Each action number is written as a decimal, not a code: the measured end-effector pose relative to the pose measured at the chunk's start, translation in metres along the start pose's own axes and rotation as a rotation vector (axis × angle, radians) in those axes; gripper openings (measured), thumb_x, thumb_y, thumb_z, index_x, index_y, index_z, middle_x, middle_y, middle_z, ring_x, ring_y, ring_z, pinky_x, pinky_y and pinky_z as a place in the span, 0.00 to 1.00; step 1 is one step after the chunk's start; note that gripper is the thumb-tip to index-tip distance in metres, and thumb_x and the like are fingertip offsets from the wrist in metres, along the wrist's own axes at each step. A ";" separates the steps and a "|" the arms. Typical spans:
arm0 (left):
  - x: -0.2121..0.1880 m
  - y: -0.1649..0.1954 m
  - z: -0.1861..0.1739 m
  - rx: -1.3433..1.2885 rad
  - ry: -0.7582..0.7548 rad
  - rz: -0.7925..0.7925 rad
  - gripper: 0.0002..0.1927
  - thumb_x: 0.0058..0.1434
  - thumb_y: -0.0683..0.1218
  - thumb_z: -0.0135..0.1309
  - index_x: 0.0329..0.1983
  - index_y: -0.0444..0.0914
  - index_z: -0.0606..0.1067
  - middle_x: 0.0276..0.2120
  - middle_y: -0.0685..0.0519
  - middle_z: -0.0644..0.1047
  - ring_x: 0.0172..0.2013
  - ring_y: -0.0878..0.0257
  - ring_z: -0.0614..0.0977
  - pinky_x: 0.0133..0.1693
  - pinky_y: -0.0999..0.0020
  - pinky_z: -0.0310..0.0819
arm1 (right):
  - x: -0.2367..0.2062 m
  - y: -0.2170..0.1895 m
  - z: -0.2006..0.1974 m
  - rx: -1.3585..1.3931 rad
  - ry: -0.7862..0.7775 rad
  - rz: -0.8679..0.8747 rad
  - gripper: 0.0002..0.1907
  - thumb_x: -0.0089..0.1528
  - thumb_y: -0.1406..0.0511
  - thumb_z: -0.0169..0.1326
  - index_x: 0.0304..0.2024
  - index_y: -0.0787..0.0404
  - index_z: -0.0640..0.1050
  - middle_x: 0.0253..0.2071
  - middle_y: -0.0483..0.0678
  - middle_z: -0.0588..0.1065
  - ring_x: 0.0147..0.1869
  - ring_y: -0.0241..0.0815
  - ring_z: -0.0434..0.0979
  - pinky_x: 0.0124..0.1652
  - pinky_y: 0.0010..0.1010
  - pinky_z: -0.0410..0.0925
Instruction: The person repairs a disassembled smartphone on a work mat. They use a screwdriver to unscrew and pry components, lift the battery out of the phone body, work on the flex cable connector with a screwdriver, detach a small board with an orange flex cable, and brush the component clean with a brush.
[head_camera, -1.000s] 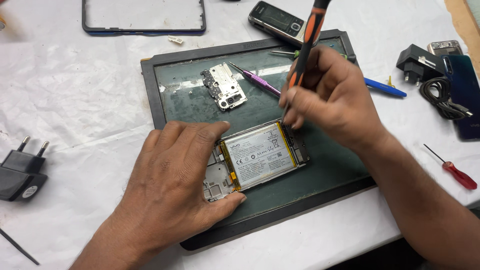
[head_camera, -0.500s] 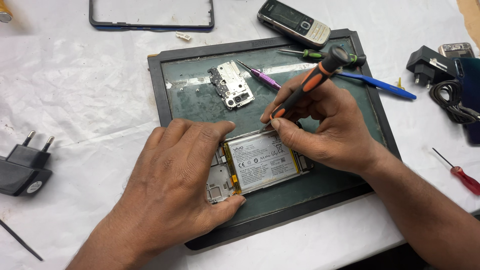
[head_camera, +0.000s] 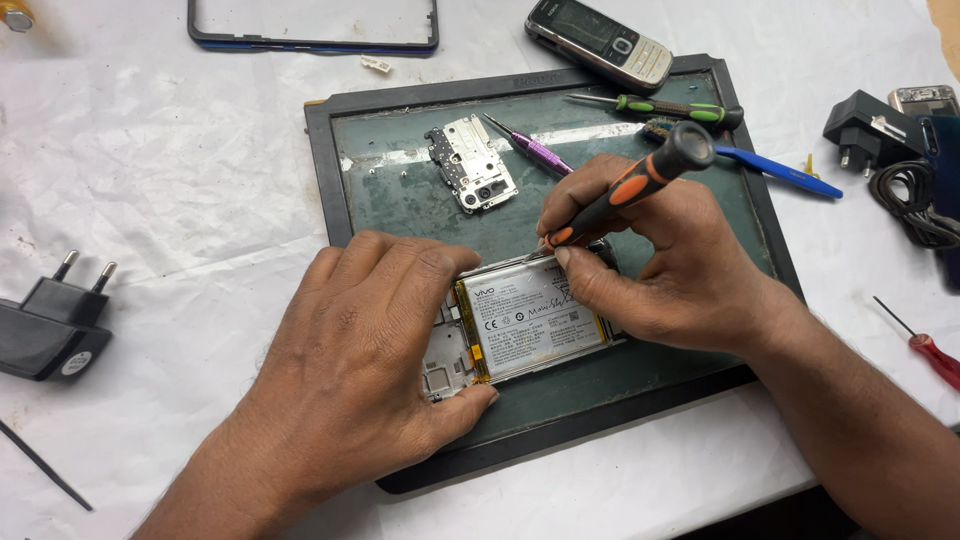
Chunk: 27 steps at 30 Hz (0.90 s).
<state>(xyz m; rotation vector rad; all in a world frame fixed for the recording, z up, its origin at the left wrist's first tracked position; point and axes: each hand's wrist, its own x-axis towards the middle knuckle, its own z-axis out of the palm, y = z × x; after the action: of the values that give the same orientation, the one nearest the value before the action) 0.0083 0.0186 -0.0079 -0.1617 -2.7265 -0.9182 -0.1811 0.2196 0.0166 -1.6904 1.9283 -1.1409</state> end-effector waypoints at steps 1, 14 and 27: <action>0.000 0.000 0.000 0.001 -0.002 -0.002 0.43 0.43 0.58 0.70 0.61 0.37 0.69 0.51 0.48 0.75 0.54 0.51 0.73 0.51 0.53 0.65 | 0.001 -0.001 0.000 -0.029 0.001 -0.001 0.12 0.64 0.73 0.56 0.50 0.65 0.73 0.46 0.49 0.76 0.49 0.37 0.82 0.49 0.29 0.78; 0.000 0.000 0.004 -0.001 -0.013 -0.017 0.43 0.44 0.59 0.70 0.61 0.37 0.69 0.49 0.47 0.75 0.52 0.52 0.73 0.49 0.54 0.65 | 0.021 0.005 0.005 0.103 -0.027 0.309 0.15 0.66 0.69 0.48 0.55 0.68 0.72 0.36 0.45 0.74 0.37 0.30 0.76 0.37 0.24 0.72; 0.000 0.000 0.002 0.042 -0.041 -0.015 0.40 0.44 0.61 0.70 0.57 0.36 0.73 0.50 0.45 0.74 0.51 0.52 0.73 0.48 0.55 0.65 | 0.021 0.019 0.011 0.228 -0.023 0.243 0.18 0.69 0.68 0.47 0.60 0.70 0.67 0.37 0.48 0.75 0.39 0.30 0.77 0.39 0.24 0.73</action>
<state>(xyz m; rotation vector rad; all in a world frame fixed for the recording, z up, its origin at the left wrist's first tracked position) 0.0080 0.0195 -0.0095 -0.1537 -2.7865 -0.8701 -0.1911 0.1958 0.0012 -1.3066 1.8495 -1.1885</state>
